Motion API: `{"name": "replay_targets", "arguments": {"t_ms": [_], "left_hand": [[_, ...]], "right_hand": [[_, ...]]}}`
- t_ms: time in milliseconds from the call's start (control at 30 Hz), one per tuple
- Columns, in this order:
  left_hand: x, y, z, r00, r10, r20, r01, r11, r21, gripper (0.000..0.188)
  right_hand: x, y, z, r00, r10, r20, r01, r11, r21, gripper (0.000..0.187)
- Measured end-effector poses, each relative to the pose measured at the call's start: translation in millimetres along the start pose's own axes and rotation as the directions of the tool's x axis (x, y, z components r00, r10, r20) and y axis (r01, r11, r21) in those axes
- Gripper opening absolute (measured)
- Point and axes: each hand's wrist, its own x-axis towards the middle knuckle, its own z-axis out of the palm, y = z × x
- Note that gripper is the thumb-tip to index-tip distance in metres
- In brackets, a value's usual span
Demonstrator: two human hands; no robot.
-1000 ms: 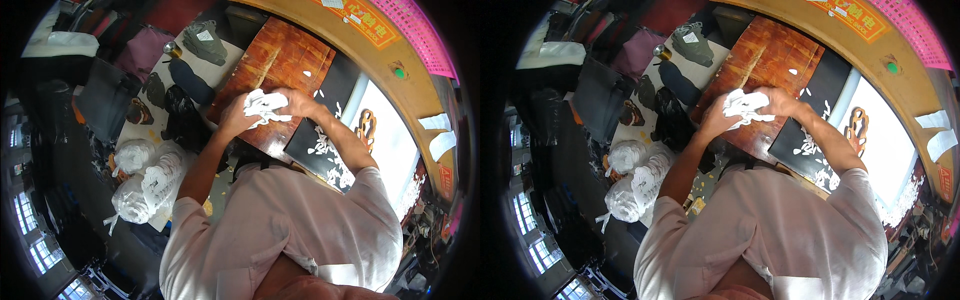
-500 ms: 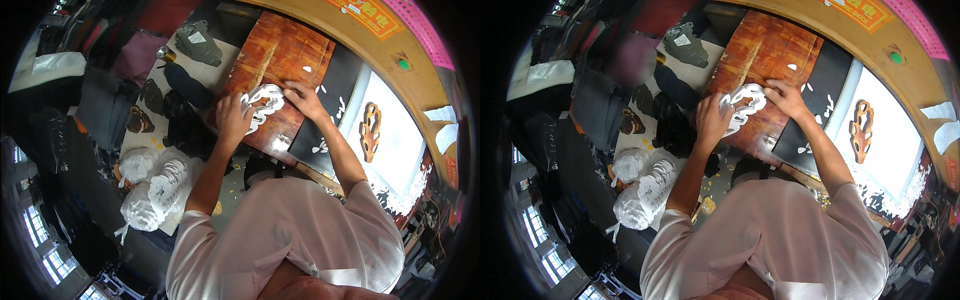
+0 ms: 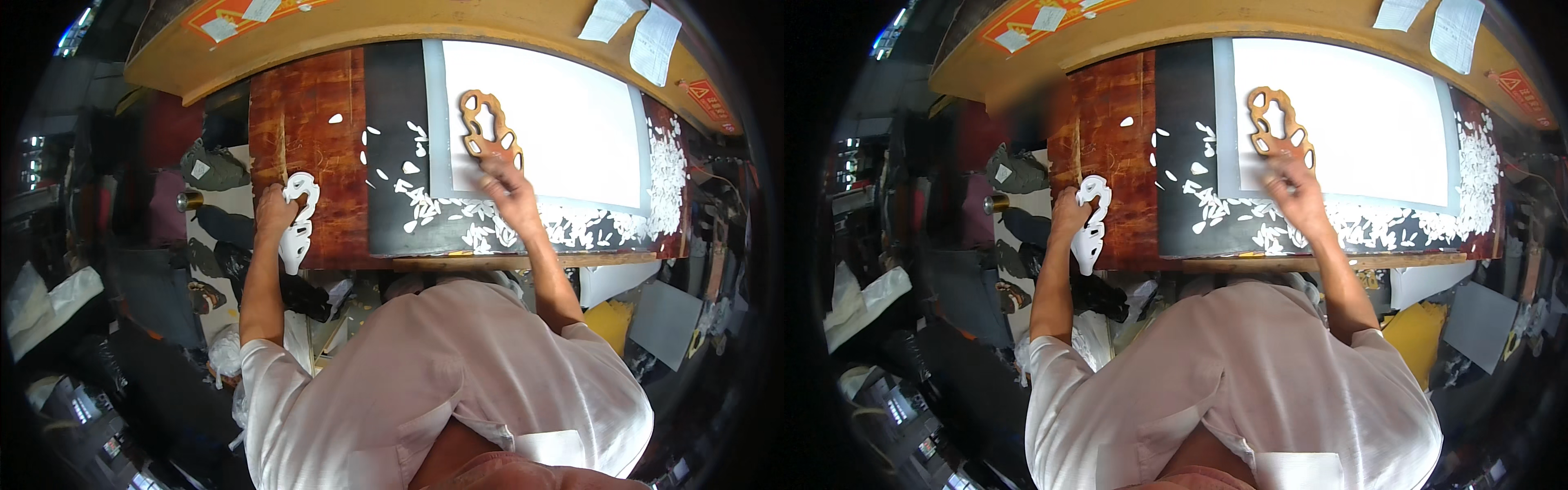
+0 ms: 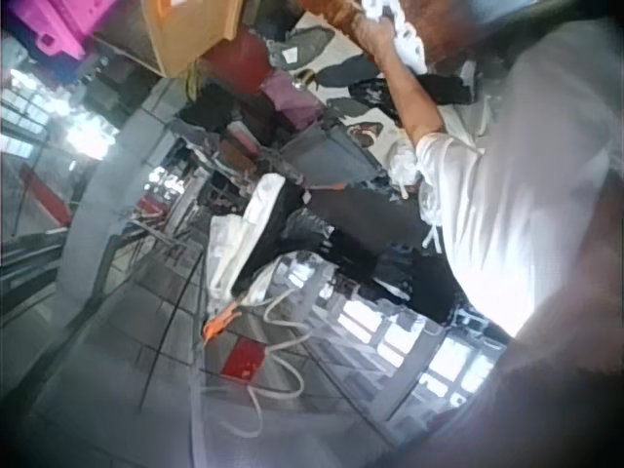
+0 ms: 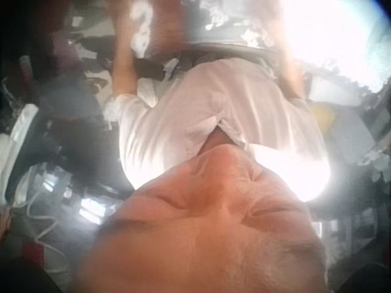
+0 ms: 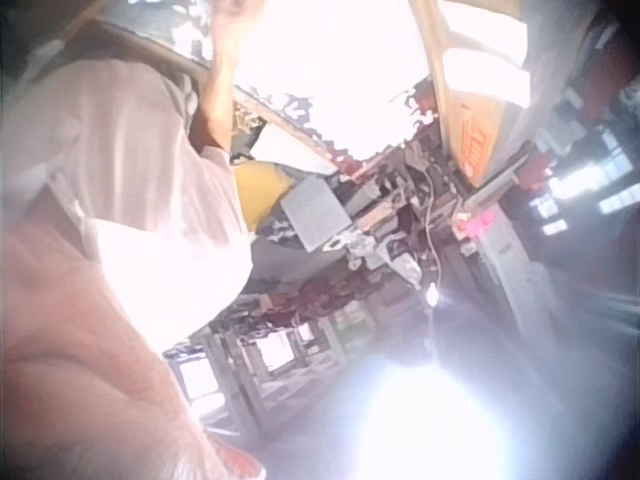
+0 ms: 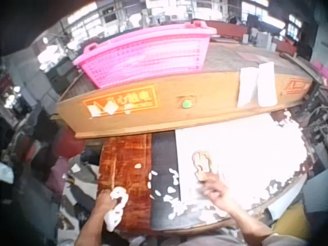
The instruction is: The person removes cutout shapes from a large white sheet, stacks the cutouts, and places the remaining sheet on the floor. They then gather small white paper pieces from the table, stack them, and continue sorting and arranging the cutouts on the table.
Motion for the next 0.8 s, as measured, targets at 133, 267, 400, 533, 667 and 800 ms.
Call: {"name": "replay_targets", "arguments": {"t_ms": [133, 267, 400, 533, 667, 800], "left_hand": [[-11.4, 19.8, -24.6, 0.999, -0.027, -0.038, 0.029, 0.998, 0.050, 0.078], [-46.7, 96.2, -29.2, 0.929, 0.067, -0.364, -0.164, 0.956, -0.243, 0.069], [-88.0, 178.6, 22.7, 0.916, 0.294, -0.274, -0.381, 0.852, -0.359, 0.048], [-105.0, 221.6, 74.4, 0.878, 0.346, -0.330, -0.471, 0.742, -0.477, 0.043], [-107.0, 220.7, 94.9, 0.836, 0.385, -0.390, -0.533, 0.736, -0.417, 0.041], [-92.3, 202.2, 103.3, 0.793, 0.459, -0.400, -0.598, 0.710, -0.371, 0.036]], "right_hand": [[24.0, -9.9, -49.7, 0.966, -0.031, -0.256, -0.112, 0.845, -0.522, 0.064], [47.1, 9.0, -35.7, 0.969, -0.219, 0.113, 0.228, 0.624, -0.748, 0.072], [58.4, 34.8, -14.8, 0.961, -0.276, 0.033, 0.219, 0.679, -0.700, 0.055], [59.3, 38.5, -13.9, 0.918, -0.368, -0.148, 0.200, 0.751, -0.629, 0.045], [61.3, 29.2, -6.3, 0.959, -0.260, -0.110, 0.123, 0.735, -0.667, 0.042], [78.4, 24.2, 16.9, 0.929, -0.283, -0.238, 0.046, 0.727, -0.685, 0.045]]}}
